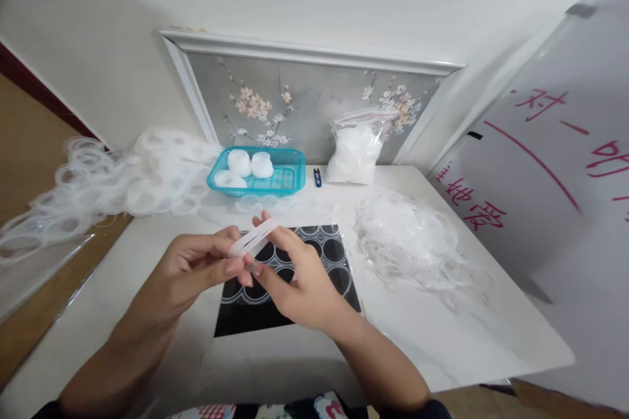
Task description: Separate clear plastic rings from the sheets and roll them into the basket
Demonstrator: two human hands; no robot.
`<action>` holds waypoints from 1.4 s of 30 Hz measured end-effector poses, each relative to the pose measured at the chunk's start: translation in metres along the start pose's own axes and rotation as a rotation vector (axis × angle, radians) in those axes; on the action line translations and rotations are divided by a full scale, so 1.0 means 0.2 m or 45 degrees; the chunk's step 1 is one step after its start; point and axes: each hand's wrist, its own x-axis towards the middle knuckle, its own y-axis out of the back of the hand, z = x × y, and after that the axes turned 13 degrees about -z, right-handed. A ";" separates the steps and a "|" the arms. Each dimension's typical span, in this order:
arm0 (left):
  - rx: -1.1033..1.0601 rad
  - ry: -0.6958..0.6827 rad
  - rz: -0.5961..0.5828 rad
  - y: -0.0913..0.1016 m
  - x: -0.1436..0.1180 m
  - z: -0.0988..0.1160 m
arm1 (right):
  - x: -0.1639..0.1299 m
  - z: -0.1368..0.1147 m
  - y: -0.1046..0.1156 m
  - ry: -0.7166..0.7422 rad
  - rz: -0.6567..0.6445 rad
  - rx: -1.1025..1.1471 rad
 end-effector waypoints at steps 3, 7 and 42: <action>0.140 0.067 -0.002 0.01 0.01 0.00 | -0.03 0.01 -0.01 0.118 0.035 0.365; 0.238 0.095 -0.026 0.02 0.01 0.02 | -0.04 0.00 -0.01 0.162 -0.006 0.637; 0.129 0.155 -0.151 0.01 0.01 0.01 | -0.03 -0.05 0.08 -0.012 0.072 1.029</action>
